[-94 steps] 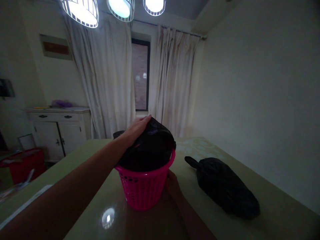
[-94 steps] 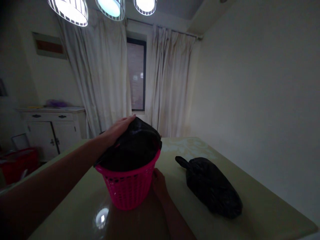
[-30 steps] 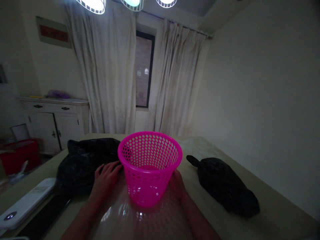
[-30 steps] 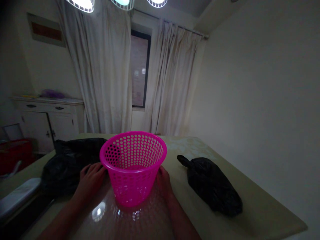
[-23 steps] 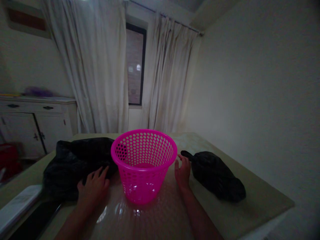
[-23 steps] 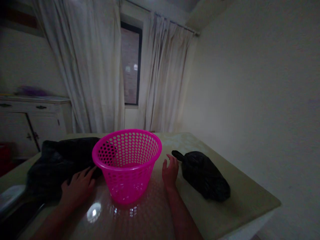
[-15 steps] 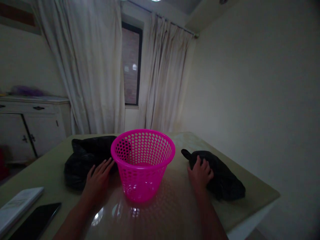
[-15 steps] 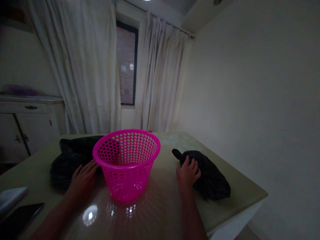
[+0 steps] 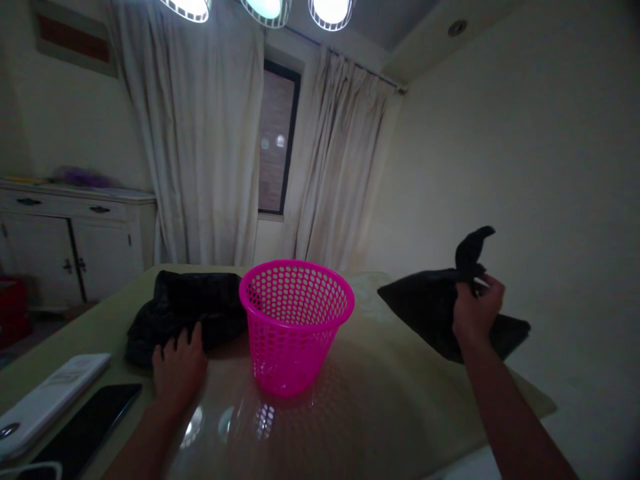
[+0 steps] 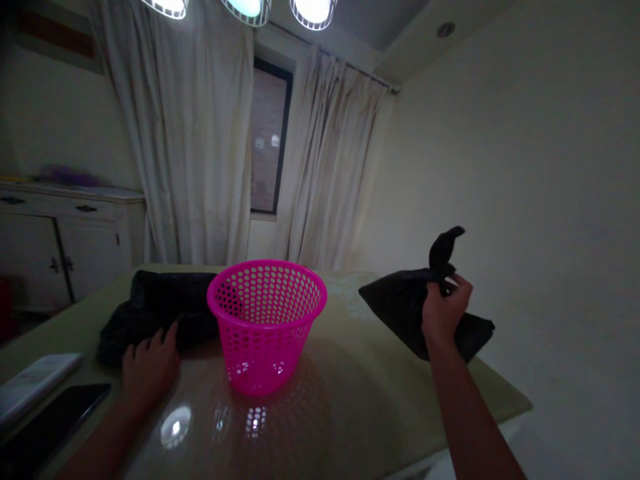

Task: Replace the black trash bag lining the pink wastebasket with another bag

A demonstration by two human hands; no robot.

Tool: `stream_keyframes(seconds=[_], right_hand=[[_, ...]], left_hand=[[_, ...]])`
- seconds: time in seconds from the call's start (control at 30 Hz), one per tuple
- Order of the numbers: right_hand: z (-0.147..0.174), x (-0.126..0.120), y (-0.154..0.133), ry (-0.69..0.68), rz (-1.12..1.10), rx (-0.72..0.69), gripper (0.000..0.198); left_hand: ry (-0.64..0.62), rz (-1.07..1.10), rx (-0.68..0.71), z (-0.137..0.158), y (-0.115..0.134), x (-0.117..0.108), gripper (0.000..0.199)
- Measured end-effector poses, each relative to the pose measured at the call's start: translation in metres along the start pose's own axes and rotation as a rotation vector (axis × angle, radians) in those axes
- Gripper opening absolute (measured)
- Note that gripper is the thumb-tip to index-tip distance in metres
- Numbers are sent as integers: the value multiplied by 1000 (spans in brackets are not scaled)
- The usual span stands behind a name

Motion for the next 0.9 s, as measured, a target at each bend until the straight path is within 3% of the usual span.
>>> stream_keyframes(seconds=[0.07, 0.2, 0.33, 0.47, 0.63, 0.8, 0.9], right_hand=[[-23, 9, -52, 44, -195, -22, 56], [-34, 54, -166, -106, -342, -251, 32], [4, 101, -258, -279, -393, -520, 30], [61, 136, -321, -406, -355, -757, 22], [133, 164, -361, -642, -307, -899, 21], [235, 175, -360, -1197, -310, -933, 27], [281, 173, -349, -1453, -262, -888, 36]], left_hand=[[69, 86, 15, -2, 6, -4, 64], [328, 434, 28, -7, 26, -30, 68], [669, 734, 92, 3, 39, -75, 74], [639, 975, 159, 11, 52, -86, 69], [529, 1049, 175, 15, 63, -73, 61], [495, 1050, 177, 16, 64, -62, 54], [473, 1051, 189, 16, 66, -61, 52]])
Point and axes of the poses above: each hand's wrist, its own z-axis away from the middle knuckle, its own x-axis out of the palm, y = z × x, the point moved 10 cm from there along -z, towards the middle knuckle, and after that the axes turned 15 degrees about y, right-handed, at the moved point
